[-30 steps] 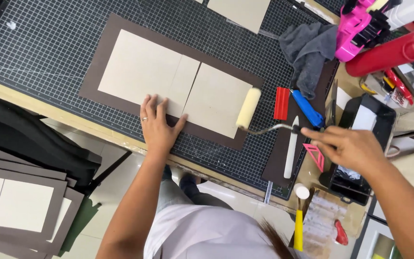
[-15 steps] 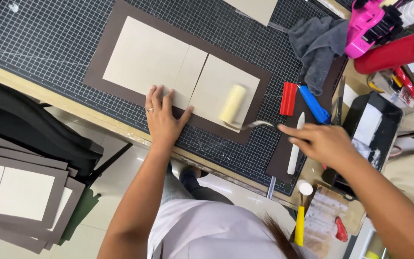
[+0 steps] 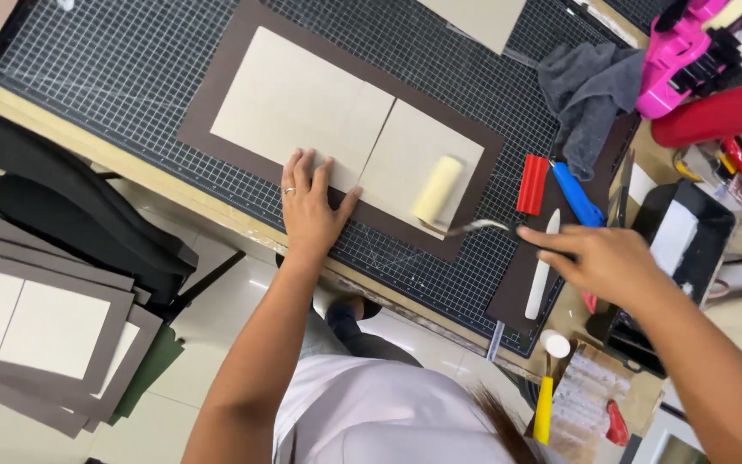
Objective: Applying glue to a paper cover and attaching cardboard panels to assemble a book cover.
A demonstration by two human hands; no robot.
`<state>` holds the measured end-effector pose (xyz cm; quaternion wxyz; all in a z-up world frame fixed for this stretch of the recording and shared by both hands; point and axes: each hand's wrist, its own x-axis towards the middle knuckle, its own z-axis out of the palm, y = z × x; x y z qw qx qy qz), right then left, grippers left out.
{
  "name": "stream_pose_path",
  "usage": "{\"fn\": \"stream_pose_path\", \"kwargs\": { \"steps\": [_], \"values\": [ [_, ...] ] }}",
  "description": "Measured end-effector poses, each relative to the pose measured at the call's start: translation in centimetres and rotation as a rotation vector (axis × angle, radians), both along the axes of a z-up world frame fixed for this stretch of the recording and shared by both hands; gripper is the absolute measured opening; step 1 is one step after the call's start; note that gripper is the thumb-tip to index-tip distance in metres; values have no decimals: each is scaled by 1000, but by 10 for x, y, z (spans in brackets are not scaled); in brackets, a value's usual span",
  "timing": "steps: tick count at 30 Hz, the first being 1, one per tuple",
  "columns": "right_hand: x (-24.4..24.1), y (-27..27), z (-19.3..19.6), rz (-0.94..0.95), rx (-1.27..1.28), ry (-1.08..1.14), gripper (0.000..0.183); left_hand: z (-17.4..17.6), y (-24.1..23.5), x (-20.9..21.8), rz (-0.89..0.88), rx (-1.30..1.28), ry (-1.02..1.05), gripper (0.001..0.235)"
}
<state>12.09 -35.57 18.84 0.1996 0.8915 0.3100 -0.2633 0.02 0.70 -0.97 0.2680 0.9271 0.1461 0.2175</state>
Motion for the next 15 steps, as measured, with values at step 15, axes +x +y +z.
{"fn": "stream_pose_path", "kwargs": {
  "steps": [15],
  "values": [
    [15, 101, 13, 21, 219, -58, 34, -35, 136, 29, 407, -17, 192, 65]
  ]
}}
